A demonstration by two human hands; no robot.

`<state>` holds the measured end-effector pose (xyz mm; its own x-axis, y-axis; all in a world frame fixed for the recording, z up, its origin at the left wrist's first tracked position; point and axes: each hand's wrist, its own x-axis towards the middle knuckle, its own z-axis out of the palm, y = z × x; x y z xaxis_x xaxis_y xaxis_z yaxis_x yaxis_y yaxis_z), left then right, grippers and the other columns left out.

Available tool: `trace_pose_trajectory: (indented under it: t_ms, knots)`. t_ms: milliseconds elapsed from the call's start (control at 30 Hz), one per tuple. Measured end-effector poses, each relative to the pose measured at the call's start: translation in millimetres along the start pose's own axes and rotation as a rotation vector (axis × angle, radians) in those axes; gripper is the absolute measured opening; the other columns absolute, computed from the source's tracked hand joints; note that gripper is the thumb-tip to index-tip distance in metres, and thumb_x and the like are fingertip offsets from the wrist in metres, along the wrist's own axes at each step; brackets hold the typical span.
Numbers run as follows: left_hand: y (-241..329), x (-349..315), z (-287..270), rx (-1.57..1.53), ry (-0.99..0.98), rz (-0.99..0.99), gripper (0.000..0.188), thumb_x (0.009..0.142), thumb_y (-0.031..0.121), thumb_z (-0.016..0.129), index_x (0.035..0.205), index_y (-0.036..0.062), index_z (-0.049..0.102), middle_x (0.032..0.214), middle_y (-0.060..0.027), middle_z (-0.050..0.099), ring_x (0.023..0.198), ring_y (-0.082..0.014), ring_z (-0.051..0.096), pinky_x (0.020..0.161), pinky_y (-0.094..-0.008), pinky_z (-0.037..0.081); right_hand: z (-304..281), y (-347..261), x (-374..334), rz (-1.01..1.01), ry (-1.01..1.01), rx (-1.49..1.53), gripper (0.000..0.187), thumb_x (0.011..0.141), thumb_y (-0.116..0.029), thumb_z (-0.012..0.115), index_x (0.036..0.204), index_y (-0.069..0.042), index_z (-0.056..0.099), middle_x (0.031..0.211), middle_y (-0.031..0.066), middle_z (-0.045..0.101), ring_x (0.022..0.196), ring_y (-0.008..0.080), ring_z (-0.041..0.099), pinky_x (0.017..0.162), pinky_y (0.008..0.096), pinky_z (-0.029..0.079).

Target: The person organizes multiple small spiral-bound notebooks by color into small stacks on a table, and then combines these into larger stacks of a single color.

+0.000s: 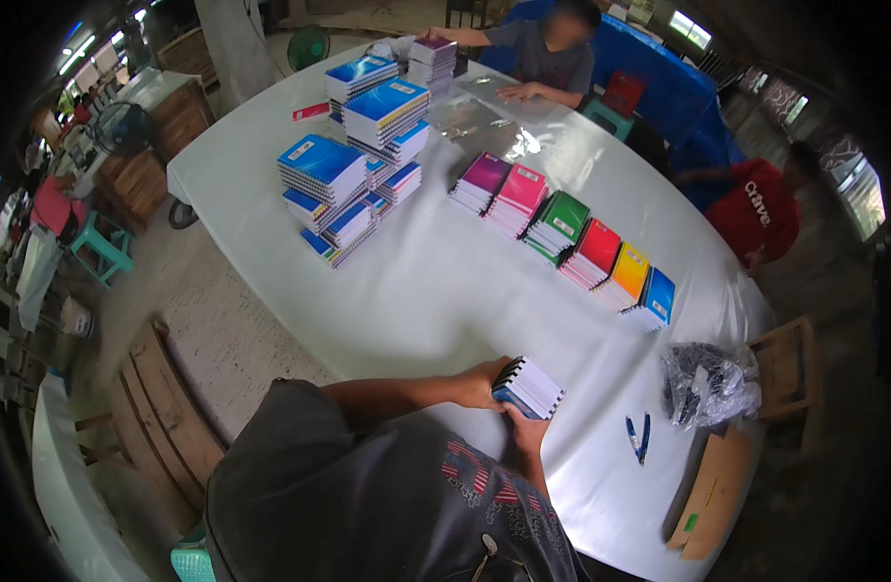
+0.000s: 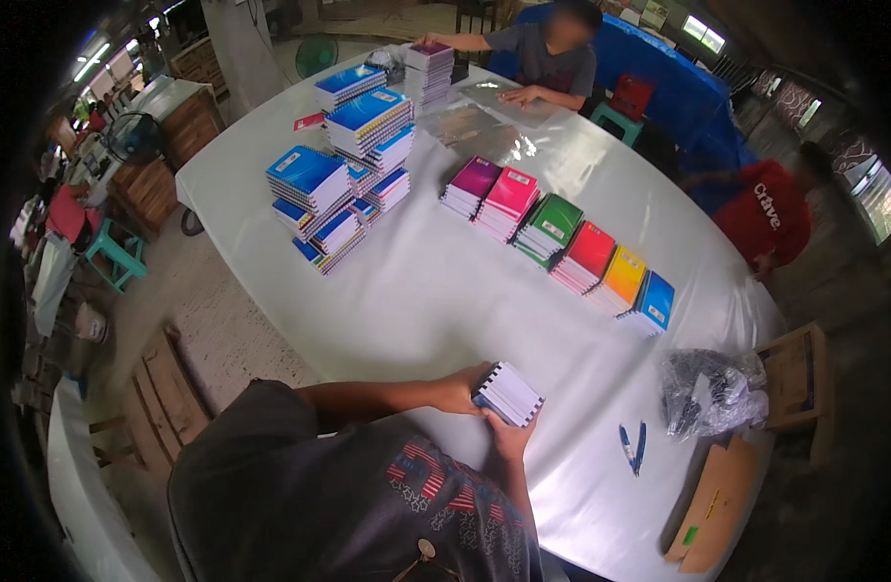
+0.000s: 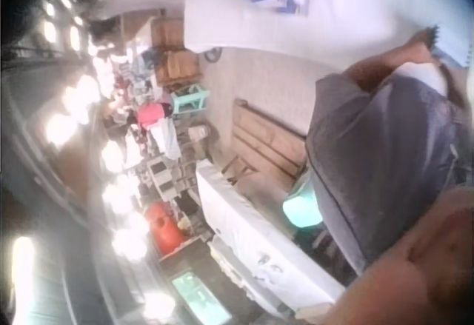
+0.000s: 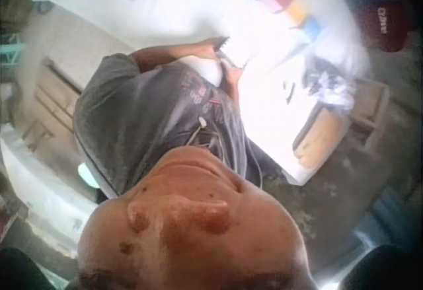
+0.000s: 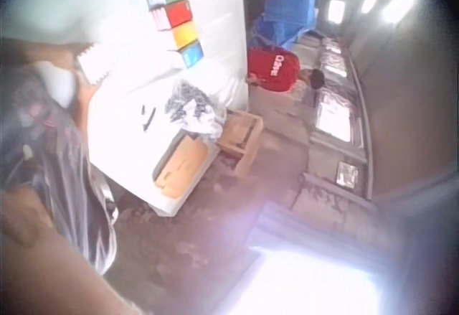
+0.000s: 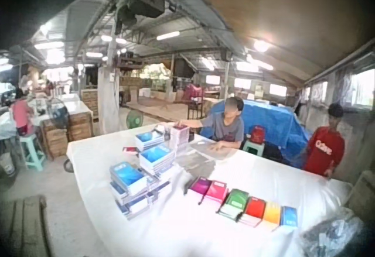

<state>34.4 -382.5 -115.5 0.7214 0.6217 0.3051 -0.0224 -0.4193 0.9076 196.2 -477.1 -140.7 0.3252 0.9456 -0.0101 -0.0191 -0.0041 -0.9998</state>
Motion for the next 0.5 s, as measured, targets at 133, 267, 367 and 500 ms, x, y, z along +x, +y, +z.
trace_pose_trajectory:
  t_ms: [133,267,367,500]
  knots:
    - [13.3,-2.0,-7.0,0.025,-0.104,-0.036,0.067,0.067,0.026,0.076,0.119,0.0013,0.044,0.115,-0.0189,0.049,0.108,-0.0348,0.048,0.091,-0.0414,0.039,1.6,-24.2,-13.2,-0.110,0.036,-0.077,0.074,0.054,-0.012,0.085,0.113,0.001,0.041,0.105,0.0098,0.056,0.098,0.0188,0.055,0.087,0.0310,0.044]
    - [26.9,-7.9,-4.5,-0.011,-0.075,-0.029,0.068,0.064,0.023,0.078,0.118,0.0009,0.044,0.110,-0.0188,0.053,0.104,-0.0351,0.051,0.089,-0.0417,0.040,4.6,-26.0,-25.8,-0.085,0.052,-0.152,0.074,0.054,-0.013,0.085,0.112,0.000,0.041,0.104,0.0096,0.056,0.096,0.0180,0.055,0.086,0.0311,0.044]
    - [19.1,-11.3,-4.4,0.049,-0.056,-0.037,0.070,0.061,0.021,0.079,0.117,0.0007,0.043,0.109,-0.0193,0.053,0.104,-0.0349,0.052,0.088,-0.0410,0.041,13.4,-31.7,-27.2,-0.065,0.114,-0.090,0.073,0.055,-0.011,0.085,0.112,0.000,0.040,0.103,0.0096,0.055,0.096,0.0179,0.054,0.085,0.0307,0.044]
    - [21.1,-18.5,-3.7,0.014,-0.094,-0.151,0.077,0.059,0.020,0.080,0.121,-0.0004,0.040,0.115,-0.0183,0.053,0.107,-0.0317,0.052,0.091,-0.0397,0.041,16.1,-41.0,-27.9,-0.098,0.067,0.014,0.068,0.059,-0.007,0.081,0.113,0.002,0.041,0.104,0.0097,0.055,0.093,0.0188,0.056,0.084,0.0299,0.044]
